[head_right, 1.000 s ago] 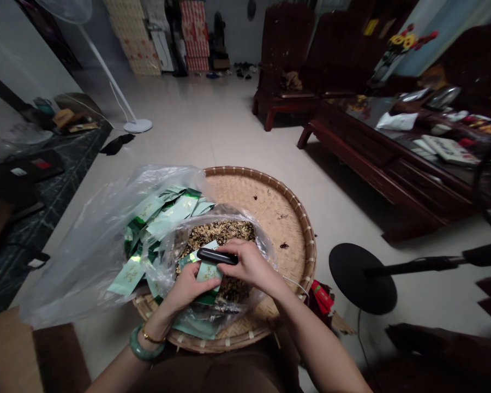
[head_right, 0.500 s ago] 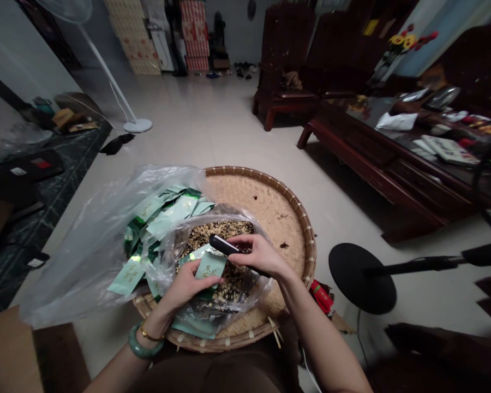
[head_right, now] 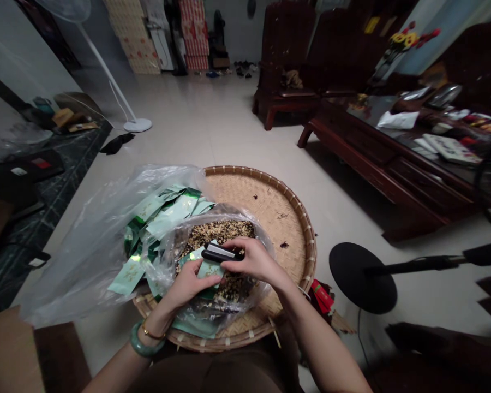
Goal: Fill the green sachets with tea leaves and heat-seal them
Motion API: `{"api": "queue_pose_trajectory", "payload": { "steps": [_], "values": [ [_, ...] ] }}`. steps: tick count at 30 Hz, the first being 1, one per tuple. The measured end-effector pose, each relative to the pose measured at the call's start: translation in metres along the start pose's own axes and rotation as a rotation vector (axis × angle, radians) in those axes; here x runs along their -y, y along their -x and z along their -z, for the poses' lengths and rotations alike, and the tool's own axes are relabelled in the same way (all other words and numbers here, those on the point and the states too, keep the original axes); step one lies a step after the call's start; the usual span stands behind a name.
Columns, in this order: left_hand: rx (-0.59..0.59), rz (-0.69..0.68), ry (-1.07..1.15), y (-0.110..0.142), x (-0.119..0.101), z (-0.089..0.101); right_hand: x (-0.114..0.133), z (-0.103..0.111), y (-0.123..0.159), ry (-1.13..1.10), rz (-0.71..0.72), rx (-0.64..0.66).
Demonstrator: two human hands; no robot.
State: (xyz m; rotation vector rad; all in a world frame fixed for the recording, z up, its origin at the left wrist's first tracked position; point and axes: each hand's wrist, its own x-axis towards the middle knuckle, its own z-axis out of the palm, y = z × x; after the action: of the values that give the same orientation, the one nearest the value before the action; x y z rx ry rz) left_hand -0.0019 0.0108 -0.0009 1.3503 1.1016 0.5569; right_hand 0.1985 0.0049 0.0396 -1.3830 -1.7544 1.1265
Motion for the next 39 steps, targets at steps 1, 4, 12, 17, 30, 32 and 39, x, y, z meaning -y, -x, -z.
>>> {"api": "queue_pose_trajectory", "payload": {
  "steps": [1, 4, 12, 17, 30, 32, 39],
  "values": [
    [0.008, 0.01, 0.001, 0.0, 0.001, 0.0, 0.0, 0.0, 0.0, 0.01, -0.001, -0.005],
    [0.015, 0.025, 0.002, -0.002, 0.002, 0.001, 0.0, -0.001, 0.0, 0.0, -0.005, -0.007],
    [0.014, 0.002, 0.021, 0.0, 0.001, 0.007, -0.027, 0.015, 0.0, -0.136, -0.182, -0.06],
    [-0.011, 0.006, 0.117, 0.001, 0.003, 0.007, -0.06, 0.017, 0.009, 0.421, -0.186, -0.142],
    [-0.084, -0.092, 0.131, 0.003, -0.006, 0.006, -0.002, -0.037, 0.002, -0.061, 0.066, -0.176],
    [-0.132, -0.121, 0.09, 0.003, -0.009, 0.007, 0.003, -0.037, 0.005, -0.031, 0.09, -0.131],
    [-0.33, -0.197, 0.007, 0.006, -0.018, 0.019, -0.003, -0.032, 0.006, -0.173, -0.034, -0.065]
  ]
}}
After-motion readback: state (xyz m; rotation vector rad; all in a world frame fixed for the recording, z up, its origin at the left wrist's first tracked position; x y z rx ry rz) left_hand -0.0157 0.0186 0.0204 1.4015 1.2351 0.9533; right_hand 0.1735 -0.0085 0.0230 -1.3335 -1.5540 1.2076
